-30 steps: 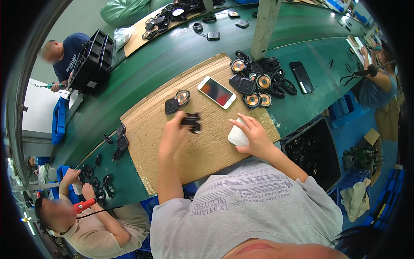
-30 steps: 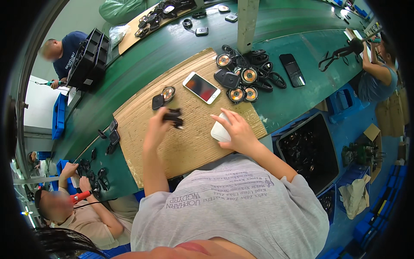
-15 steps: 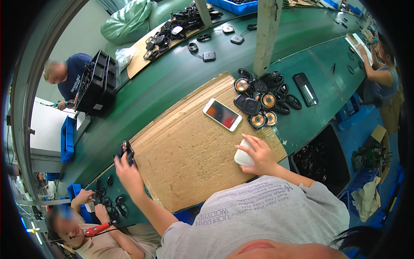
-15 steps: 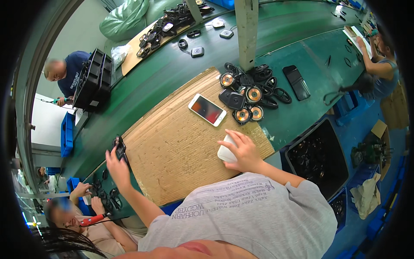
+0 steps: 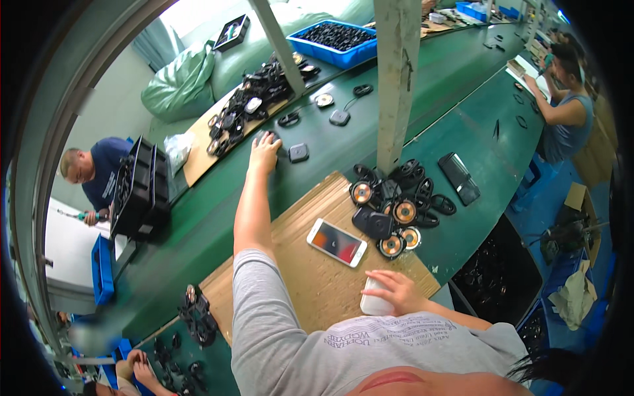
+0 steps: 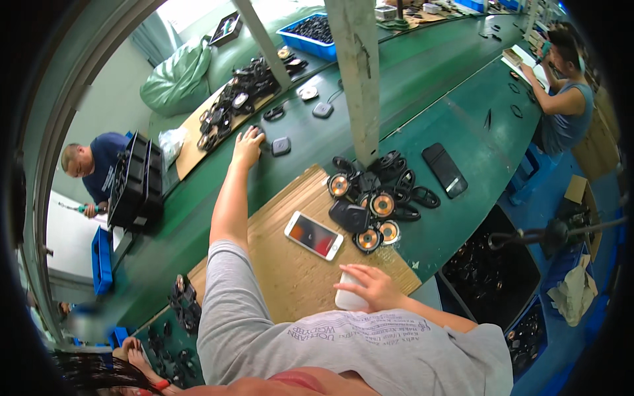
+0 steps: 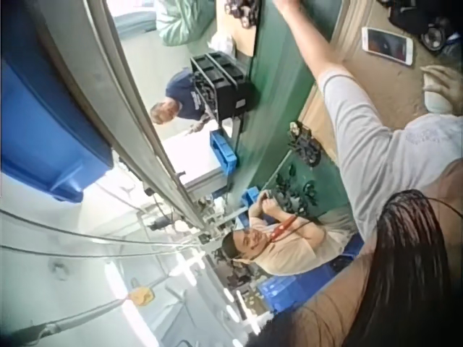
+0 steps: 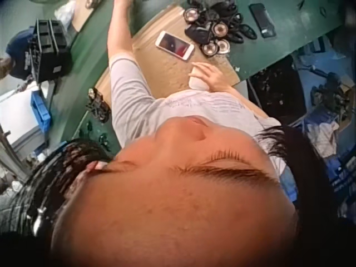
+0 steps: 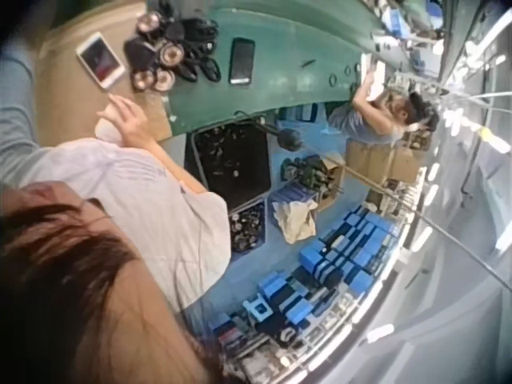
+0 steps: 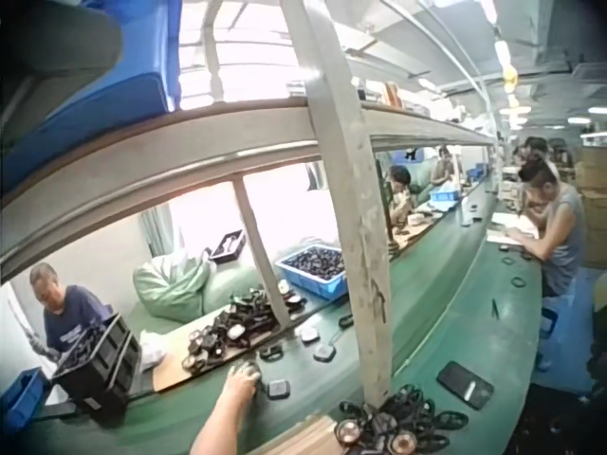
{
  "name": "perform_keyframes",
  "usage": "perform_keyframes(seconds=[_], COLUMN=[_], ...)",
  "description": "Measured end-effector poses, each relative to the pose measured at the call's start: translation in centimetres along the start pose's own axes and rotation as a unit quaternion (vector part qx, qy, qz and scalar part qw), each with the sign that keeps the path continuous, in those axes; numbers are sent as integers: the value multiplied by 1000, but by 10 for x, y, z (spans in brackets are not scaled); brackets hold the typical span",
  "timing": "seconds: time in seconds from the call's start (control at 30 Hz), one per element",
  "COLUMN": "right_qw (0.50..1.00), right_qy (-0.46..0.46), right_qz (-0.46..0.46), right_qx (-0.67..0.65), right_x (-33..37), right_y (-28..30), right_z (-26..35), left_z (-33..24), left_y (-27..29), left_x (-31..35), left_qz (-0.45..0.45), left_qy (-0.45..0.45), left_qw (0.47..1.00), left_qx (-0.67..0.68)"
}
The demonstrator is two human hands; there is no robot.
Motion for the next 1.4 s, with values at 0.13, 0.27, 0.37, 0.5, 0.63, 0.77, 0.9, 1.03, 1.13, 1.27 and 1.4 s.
perform_keyframes(seconds=[0.13,0.27,0.37,0.5,0.63,0.77,0.9,1.03,1.13,1.27,1.4], right_qw=[999,999,998,998,998,999,998,998,998,1000,999], right_qy=[-22,-23,-25,-23,-41,-32,-32,-20,-23,-18,-13], right_qz=[22,22,21,19,11,19,14,3,6,-9,-15], right_qx=[26,42,53,51,39,31,46,53,52,-9,-31], right_x=[5,1,0,0,-2,-5,-2,1,6,4,3], right_y=[2,0,1,2,2,1,3,-1,-2,3,1], right_z=[-5,-2,-3,-3,-7,-7,-8,-7,-7,-5,-3], left_z=[-17,0,3,-20,-51,-67,-120,-112,-120,-122,-121], left_y=[-14,-28,-29,-5,73,32,-9,-19,21,63,98], left_x=[-62,-77,-102,-127,-154,-190,-194,-177,-166,-126,-107], left_qz=[180,30,0,-32,-223,-108,-21,5,13,35,64], left_qy=[12,151,176,104,168,216,190,222,189,167,152], left_qw=[977,967,966,992,909,787,852,815,785,739,679], left_qx=[117,205,187,57,310,568,486,536,590,652,716])
Point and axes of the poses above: each hand's wrist, its own x-axis away from the middle knuckle, its own y-axis out of the back of the hand, z = x × y, the point moved 7 cm from there along -x, towards the middle knuckle, and after that the axes turned 13 degrees about x, right-handed, at the moved point
